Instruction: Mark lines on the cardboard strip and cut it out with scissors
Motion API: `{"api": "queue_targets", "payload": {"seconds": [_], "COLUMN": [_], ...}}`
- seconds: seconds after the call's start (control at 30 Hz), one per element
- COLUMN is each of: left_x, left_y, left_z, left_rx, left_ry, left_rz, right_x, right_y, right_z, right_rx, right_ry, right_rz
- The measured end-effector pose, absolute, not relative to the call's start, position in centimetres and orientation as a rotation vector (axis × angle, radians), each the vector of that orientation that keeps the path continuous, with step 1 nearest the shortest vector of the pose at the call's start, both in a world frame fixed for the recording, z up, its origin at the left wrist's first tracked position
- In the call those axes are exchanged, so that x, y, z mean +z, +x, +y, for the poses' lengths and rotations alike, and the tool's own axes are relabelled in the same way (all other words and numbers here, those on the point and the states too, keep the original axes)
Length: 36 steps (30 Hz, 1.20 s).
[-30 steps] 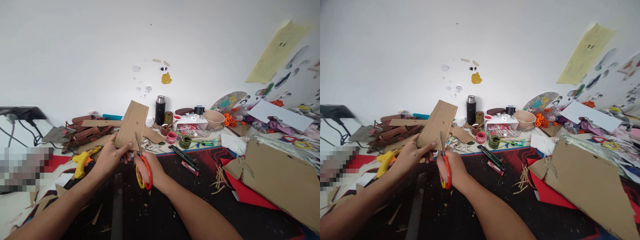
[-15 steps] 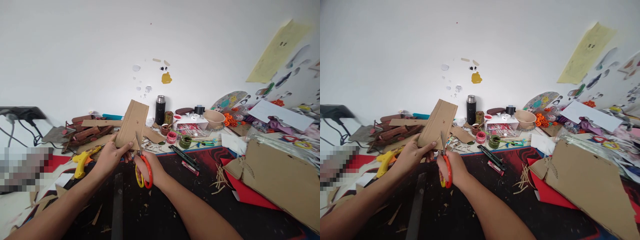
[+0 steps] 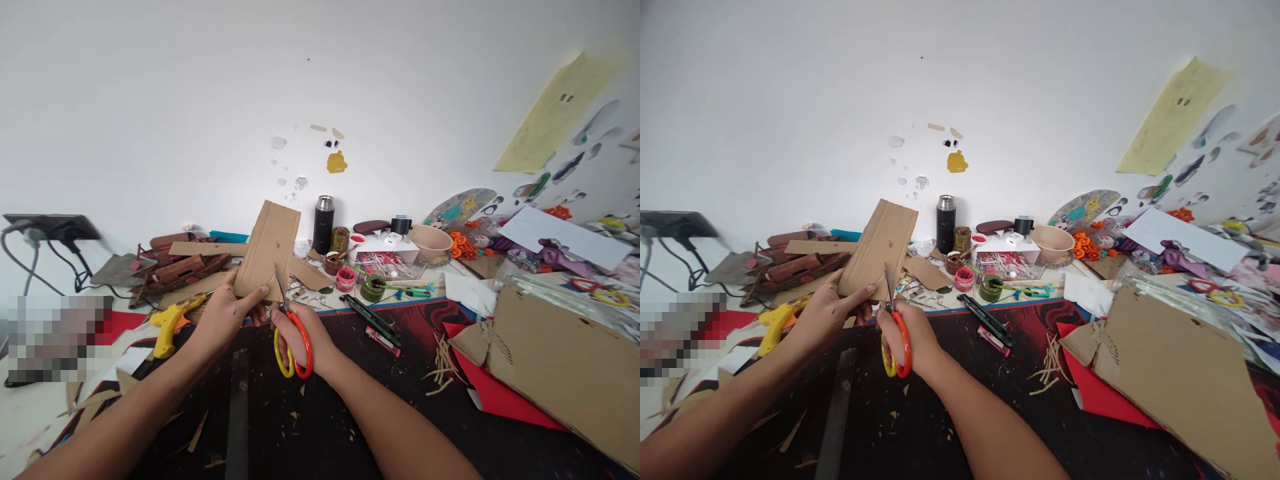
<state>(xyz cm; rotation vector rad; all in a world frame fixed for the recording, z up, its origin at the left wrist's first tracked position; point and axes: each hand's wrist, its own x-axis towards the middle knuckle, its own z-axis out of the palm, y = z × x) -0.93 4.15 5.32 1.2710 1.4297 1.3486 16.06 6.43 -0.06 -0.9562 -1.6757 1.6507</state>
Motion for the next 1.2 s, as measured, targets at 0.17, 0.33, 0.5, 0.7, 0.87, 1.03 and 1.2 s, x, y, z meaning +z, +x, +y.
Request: {"api": "queue_targets", "payload": {"seconds": [0.17,0.33,0.5,0.7,0.87,1.03,1.2], "left_x": [5.9,7.6,7.3,6.4,7.1,8.6,7.9], "left_y": [-2.2,-3.7,-3.8,-3.1,-4.4,-5.9,-4.5], "left_z": [4.4,4.6,4.8,4.9,5.9,6.2,6.0], "left_rx": [1.353,1.321,1.335,1.46,1.827,1.993,1.948], "left_ry": [1.227,1.138,1.109,1.071,0.841,0.773,0.776], "left_rz": [1.376,1.391,1.409,1.362,1.322,1.259,1.199], "right_x": [0.8,0.3,0.2,0.2,0.0,-0.6,-0.7], "right_y": [16.4,16.1,16.1,16.5,16.4,16.1,15.8], "right_z": [6.1,5.6,5.5,6.0,6.0,5.7,6.1], "right_rx": [1.548,1.488,1.496,1.529,1.59,1.691,1.704], "right_ry": [-0.972,-0.973,-0.968,-0.897,-0.883,-0.864,-0.848], "right_rz": [-1.683,-1.8,-1.83,-1.837,-1.851,-1.796,-1.608]}}
